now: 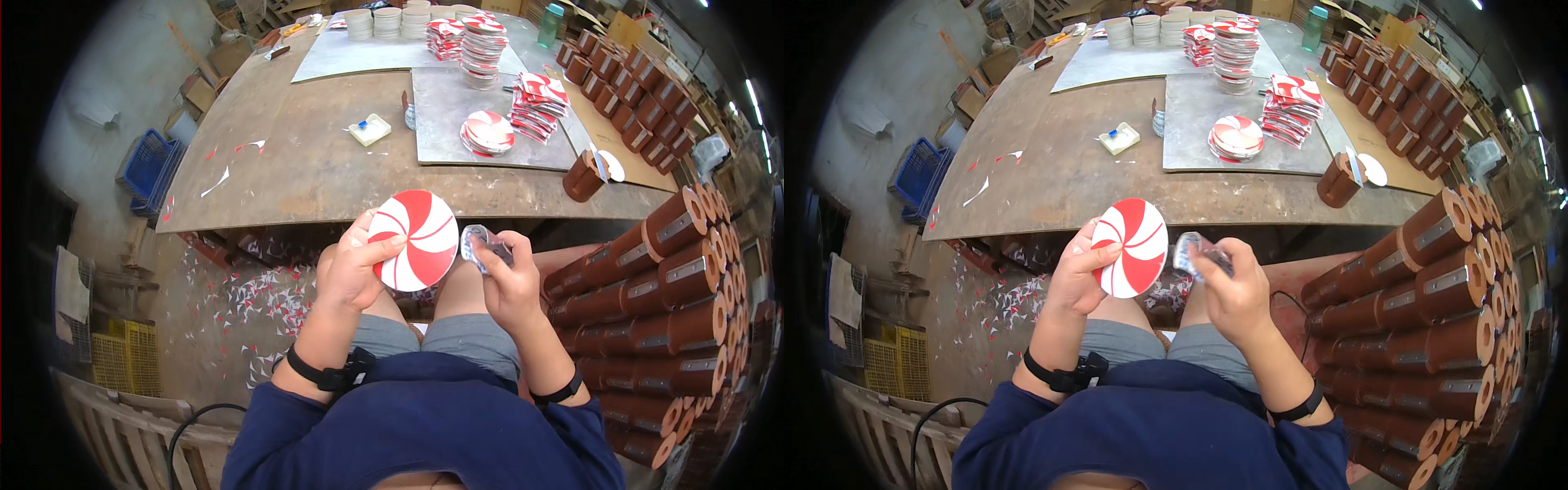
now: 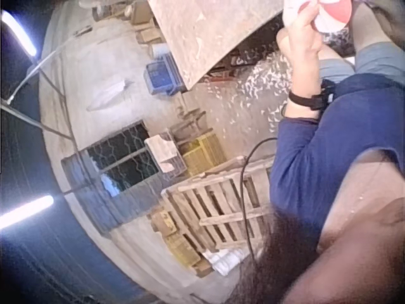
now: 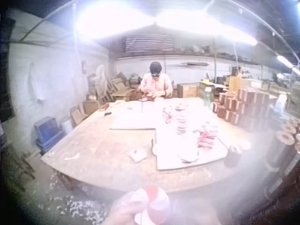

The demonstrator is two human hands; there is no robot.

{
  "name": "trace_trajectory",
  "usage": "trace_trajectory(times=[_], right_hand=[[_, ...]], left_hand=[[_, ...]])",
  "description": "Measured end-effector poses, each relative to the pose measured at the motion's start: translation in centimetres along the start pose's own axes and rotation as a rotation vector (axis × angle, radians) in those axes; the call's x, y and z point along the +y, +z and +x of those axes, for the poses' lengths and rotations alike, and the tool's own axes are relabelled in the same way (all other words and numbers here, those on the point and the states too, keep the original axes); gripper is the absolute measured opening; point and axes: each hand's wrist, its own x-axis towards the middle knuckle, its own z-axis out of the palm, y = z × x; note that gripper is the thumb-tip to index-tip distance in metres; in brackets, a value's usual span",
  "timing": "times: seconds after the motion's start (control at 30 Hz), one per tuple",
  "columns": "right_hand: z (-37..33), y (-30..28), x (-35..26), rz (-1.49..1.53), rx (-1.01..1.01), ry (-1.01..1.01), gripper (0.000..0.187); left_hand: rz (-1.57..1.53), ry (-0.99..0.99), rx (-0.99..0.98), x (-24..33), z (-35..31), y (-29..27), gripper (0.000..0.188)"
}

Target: The recorder uses sandpaper to finish the edges of red and white circular decorative components in a workshop setting.

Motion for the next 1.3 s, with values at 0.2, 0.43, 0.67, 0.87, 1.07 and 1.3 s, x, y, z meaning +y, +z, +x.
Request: trace_trajectory(times=[0.2,0.43,0.67,0.87,1.07,1.3], right_hand=[[1.0,-1.2,-1.1,0.229,0.119,0.12,0.04],[1.5,0.8,-2.8,0.584,0.141,0.366,0.049],[0.2,-0.1,-1.8,0.675,0.139,0.63,0.032],[1.6,0.3,-2.9,0.433,0.192,0.237,0.029],[1.2,0.0,-3.8,1.029,0.095,0.765,0.034],[1.1,-0.2,-2.6,0.338,0.21,0.211,0.037]], left_hand=[[0.178,0.114,0.028,0.2,0.0,0.2,0.043],[0.28,0.267,0.053,-0.7,-0.8,1.6,0.042],[0.262,0.333,0.096,0.0,-1.0,1.8,0.04],[0.306,0.343,0.077,-0.5,-1.0,1.9,0.041],[0.173,0.196,0.053,-0.5,-1.0,1.8,0.042],[0.021,0.081,0.078,-0.8,-0.7,1.4,0.04]])
